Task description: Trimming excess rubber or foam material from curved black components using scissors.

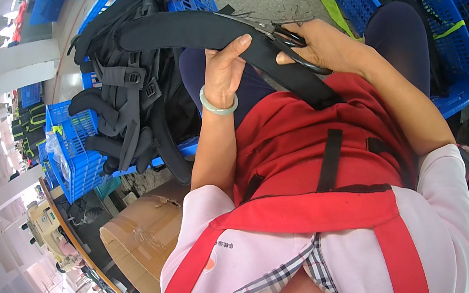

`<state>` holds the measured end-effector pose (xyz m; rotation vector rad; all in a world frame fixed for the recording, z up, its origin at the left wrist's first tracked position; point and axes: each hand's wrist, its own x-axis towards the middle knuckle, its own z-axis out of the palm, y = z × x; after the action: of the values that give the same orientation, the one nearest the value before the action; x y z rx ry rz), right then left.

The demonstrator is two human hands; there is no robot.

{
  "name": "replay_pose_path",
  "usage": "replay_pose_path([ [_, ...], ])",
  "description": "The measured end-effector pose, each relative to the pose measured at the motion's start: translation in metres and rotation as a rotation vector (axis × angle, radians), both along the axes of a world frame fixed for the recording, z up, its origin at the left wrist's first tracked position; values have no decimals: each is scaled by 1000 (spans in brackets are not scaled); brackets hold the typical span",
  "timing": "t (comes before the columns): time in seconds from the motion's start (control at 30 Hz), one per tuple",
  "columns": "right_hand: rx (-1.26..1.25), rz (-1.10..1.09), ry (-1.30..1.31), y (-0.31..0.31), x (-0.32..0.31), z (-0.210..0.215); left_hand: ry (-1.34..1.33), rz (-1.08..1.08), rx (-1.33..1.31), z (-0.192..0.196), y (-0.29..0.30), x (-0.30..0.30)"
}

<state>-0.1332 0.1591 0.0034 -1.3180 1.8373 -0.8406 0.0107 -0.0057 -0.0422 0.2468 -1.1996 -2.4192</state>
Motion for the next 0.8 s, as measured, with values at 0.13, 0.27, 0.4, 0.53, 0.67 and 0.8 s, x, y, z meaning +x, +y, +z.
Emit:
replay_pose_path([
  [0.13, 21, -30, -122, 1, -2, -12, -11, 15, 49, -2, -2, 0],
  [0.27, -223, -99, -94, 4, 4, -21, 22, 59, 53, 1, 1, 0],
  [0.4, -98, -122, -64, 1, 7, -16, 82, 154, 101, 5, -11, 6],
  [0.53, -33, -128, 4, 2, 10, -12, 39, 145, 89, 7, -9, 4],
  [0.67, -24, -82, 10, -1, 10, -9, 40, 132, 78, 5, -9, 6],
  [0.8, 10, -65, -37, -1, 6, -11, 48, 149, 126, 4, -9, 3],
])
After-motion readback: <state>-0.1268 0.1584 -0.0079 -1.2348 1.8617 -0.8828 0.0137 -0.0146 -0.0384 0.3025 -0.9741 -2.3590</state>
